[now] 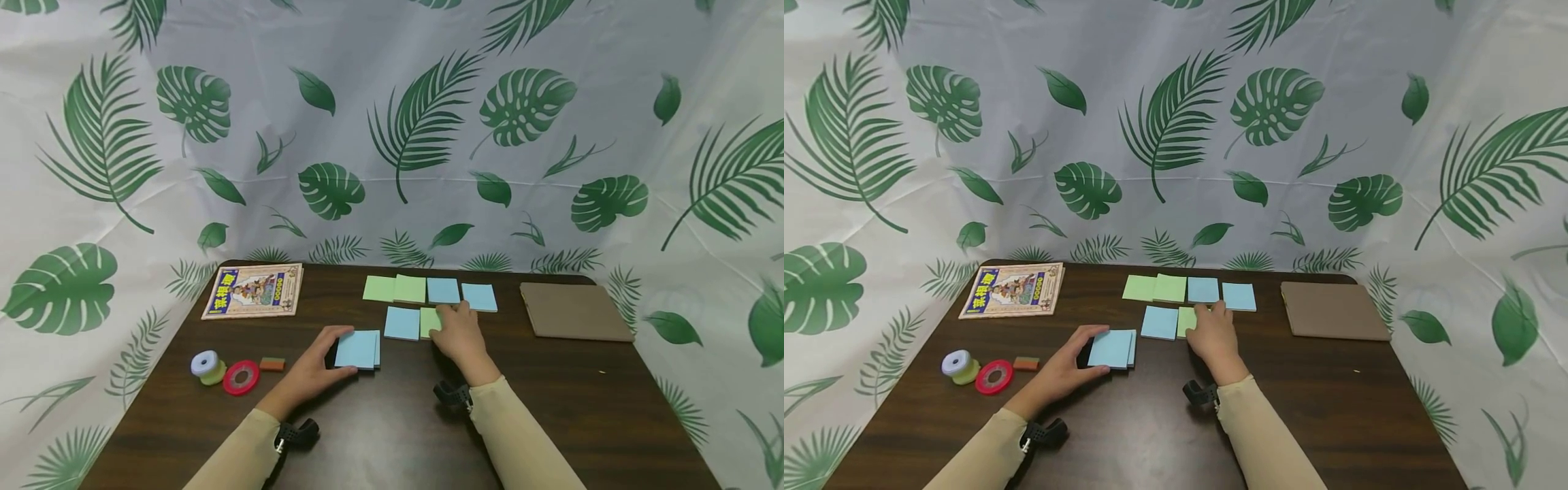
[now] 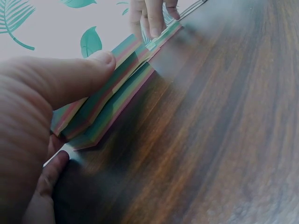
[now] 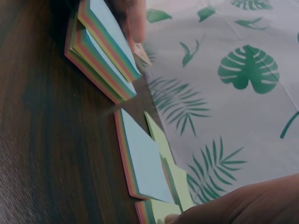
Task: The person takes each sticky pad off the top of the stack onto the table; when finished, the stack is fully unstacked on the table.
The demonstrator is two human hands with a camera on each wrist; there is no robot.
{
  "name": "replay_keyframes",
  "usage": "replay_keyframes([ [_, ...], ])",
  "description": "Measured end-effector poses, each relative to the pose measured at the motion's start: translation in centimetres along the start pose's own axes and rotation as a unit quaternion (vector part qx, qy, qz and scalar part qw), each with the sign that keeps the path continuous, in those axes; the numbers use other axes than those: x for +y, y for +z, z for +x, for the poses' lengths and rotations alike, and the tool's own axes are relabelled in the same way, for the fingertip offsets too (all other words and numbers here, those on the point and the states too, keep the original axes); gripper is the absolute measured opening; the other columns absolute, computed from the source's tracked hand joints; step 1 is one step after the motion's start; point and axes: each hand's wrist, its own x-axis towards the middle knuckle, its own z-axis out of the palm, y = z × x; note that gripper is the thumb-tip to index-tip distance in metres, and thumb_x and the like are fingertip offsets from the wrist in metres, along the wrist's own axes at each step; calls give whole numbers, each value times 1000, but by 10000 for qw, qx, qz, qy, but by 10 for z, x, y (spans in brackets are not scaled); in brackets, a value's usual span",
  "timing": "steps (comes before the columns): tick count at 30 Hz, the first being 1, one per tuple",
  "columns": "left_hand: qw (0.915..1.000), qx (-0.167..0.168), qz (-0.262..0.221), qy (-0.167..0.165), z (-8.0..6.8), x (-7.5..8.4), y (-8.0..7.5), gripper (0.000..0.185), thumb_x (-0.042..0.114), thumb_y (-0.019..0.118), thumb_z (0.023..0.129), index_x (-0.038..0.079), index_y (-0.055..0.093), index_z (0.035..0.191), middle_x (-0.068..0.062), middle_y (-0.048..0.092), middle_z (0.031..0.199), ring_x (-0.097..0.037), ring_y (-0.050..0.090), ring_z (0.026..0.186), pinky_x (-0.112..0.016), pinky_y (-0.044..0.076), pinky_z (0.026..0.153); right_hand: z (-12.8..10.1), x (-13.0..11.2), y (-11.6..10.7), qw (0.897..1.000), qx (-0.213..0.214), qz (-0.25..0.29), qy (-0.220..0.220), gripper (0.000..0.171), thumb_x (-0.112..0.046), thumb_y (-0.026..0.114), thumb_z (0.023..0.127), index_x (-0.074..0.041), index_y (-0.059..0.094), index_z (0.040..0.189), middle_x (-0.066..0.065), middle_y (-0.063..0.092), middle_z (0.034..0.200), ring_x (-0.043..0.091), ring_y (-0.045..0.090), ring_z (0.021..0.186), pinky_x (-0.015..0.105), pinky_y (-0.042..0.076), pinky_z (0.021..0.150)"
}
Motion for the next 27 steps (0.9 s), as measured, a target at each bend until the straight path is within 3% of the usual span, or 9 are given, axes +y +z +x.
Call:
replay_keyframes([
  [3, 10000, 0, -7, 2, 0, 0, 0, 81, 31, 90, 92, 18, 49, 161, -5, 51, 160, -29, 50, 150, -62, 40, 125, 0, -5, 3, 9991, 276, 282, -129, 54, -21, 78, 99, -2, 62, 147, 31, 45, 144, 48, 47, 130, 61, 51, 100],
  [7, 10000, 8, 3, -25, 0, 0, -1, 81, 30, 91, 92, 19, 50, 161, -4, 51, 160, -27, 50, 150, -61, 41, 125, 0, -17, 10, 9929, 370, 969, -588, 49, -22, 78, 101, -6, 64, 145, 22, 56, 129, 34, 60, 105, 52, 54, 88],
  [10, 10000, 32, 39, -17, 0, 0, -1, 81, 30, 91, 91, 19, 50, 161, -4, 52, 160, -26, 51, 149, -60, 41, 125, -2, -27, 19, 9801, -90, 1783, -863, 46, -25, 78, 102, -12, 64, 145, 13, 64, 118, 24, 62, 83, 44, 55, 74],
  [13, 10000, 48, 27, -15, 1, 1, -1, 82, 31, 91, 92, 17, 49, 161, -5, 51, 160, -28, 51, 149, -61, 41, 124, -6, -35, 29, 9615, -707, 2464, -992, 48, -29, 77, 103, -15, 63, 147, 6, 69, 109, 20, 60, 70, 39, 54, 64],
  [19, 10000, -33, -68, -47, 2, 2, -1, 84, 32, 90, 93, 15, 47, 163, -8, 50, 161, -31, 50, 149, -63, 40, 125, -16, -44, 42, 9414, -1473, 2734, -1316, 65, -38, 79, 102, -14, 53, 156, 1, 73, 99, 20, 62, 68, 38, 56, 63],
  [27, 9999, 20, -100, 56, 0, 0, 0, 82, 30, 89, 94, 13, 47, 162, -8, 51, 159, -30, 52, 146, -63, 42, 122, -19, -45, 54, 9250, -1830, 3013, -1422, 70, -36, 84, 98, -12, 52, 155, 3, 72, 98, 16, 62, 69, 32, 55, 64],
])
